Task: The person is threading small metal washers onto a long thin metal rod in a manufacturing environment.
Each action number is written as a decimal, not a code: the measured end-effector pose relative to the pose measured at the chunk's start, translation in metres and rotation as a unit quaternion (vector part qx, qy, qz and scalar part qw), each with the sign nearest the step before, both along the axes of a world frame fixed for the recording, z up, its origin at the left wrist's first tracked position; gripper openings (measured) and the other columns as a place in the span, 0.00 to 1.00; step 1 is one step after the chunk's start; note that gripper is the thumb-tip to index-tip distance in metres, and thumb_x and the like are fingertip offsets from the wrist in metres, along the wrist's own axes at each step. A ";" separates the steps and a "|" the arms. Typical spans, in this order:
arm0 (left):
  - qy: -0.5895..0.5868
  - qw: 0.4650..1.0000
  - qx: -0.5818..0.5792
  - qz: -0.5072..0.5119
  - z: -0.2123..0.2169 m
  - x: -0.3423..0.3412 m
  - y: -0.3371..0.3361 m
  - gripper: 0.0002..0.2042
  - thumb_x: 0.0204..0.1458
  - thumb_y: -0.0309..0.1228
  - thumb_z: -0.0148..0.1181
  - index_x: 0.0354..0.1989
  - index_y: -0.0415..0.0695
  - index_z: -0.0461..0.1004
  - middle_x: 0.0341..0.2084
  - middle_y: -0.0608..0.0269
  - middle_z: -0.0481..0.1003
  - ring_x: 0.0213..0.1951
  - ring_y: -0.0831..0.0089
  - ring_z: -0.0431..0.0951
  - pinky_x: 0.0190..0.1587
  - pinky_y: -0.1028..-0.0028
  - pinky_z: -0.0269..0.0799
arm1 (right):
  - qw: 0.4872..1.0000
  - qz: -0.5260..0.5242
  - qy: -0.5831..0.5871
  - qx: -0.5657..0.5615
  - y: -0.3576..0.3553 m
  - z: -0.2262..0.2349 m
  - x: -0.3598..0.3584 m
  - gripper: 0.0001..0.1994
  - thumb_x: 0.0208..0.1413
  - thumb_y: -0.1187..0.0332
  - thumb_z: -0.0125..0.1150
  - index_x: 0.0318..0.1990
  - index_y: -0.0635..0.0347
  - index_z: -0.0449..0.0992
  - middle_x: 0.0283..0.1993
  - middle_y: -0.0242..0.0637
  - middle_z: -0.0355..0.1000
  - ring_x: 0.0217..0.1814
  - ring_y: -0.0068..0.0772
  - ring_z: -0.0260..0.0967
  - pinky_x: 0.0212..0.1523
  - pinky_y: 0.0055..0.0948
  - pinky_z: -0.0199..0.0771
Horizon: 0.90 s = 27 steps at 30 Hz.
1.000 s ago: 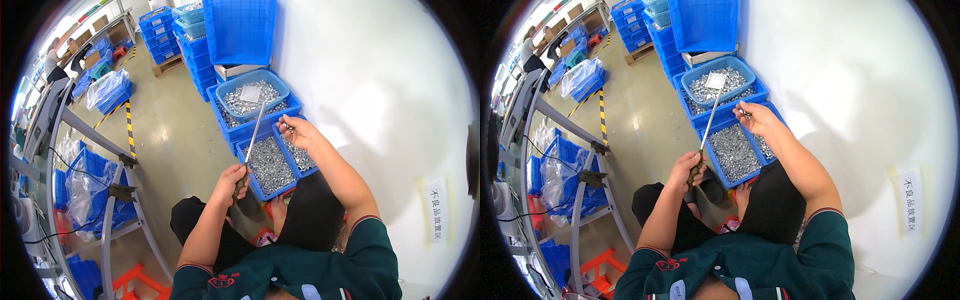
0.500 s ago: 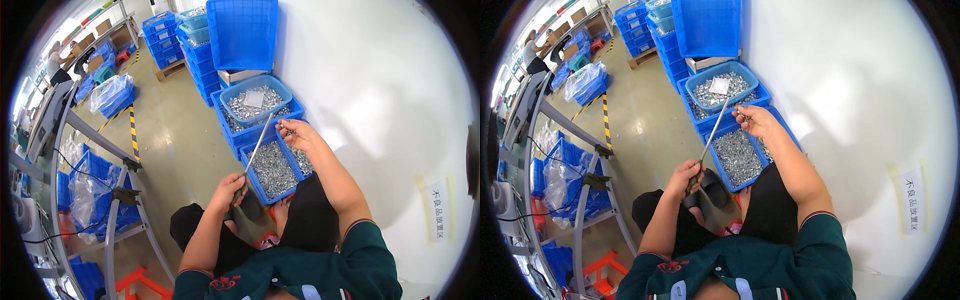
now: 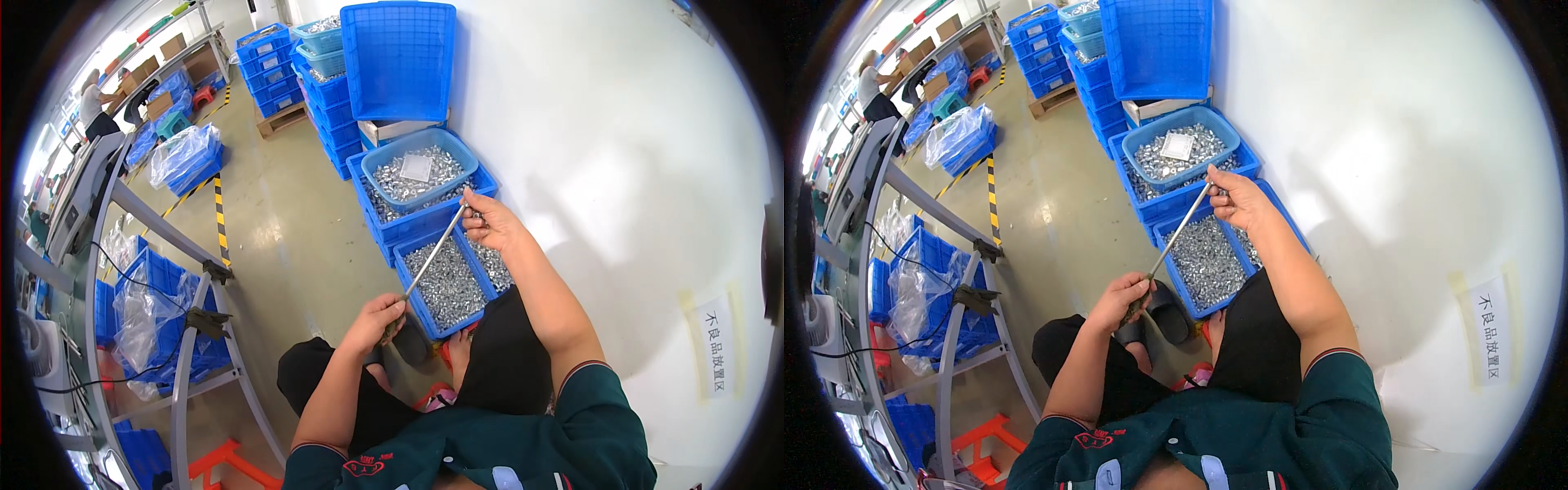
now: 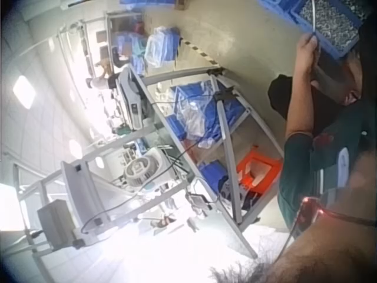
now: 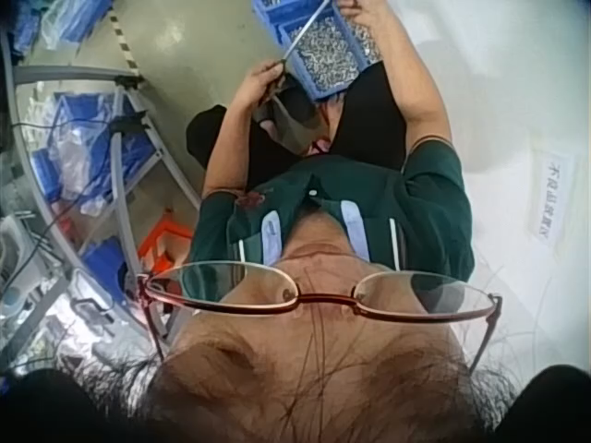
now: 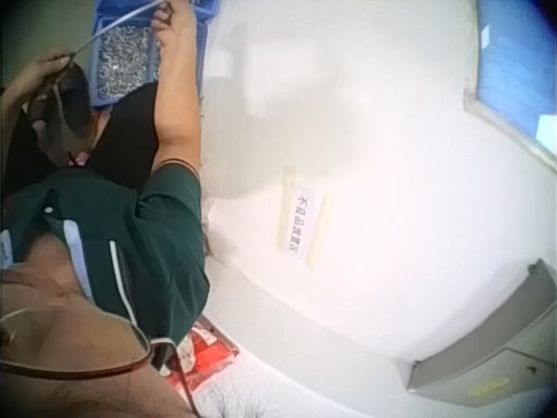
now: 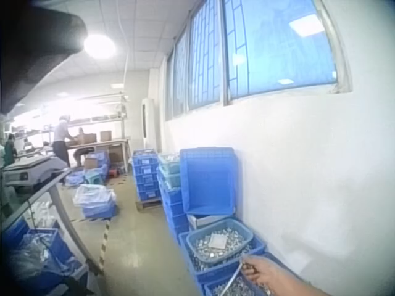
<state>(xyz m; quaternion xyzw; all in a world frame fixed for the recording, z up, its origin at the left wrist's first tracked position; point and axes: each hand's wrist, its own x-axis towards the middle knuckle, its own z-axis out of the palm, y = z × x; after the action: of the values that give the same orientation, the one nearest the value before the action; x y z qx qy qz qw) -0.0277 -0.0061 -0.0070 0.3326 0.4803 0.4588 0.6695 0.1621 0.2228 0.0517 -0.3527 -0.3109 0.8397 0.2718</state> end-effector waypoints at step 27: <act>0.062 0.990 0.045 0.116 -0.011 0.002 0.010 0.11 0.54 0.38 0.48 0.32 0.42 0.68 0.16 0.68 0.66 0.14 0.83 0.61 0.16 0.82 0.55 | 0.998 0.053 -0.030 -0.029 -0.003 -0.006 -0.003 0.11 0.50 0.80 0.48 0.42 0.68 0.67 0.36 0.42 0.68 0.21 0.17 0.60 0.14 0.11 0.59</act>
<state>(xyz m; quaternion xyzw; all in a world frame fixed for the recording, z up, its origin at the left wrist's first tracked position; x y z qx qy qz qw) -0.0261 0.0035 -0.0184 0.3322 0.5348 0.5328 0.5655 0.1593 0.2198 0.0458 -0.3688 -0.3129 0.8505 0.2070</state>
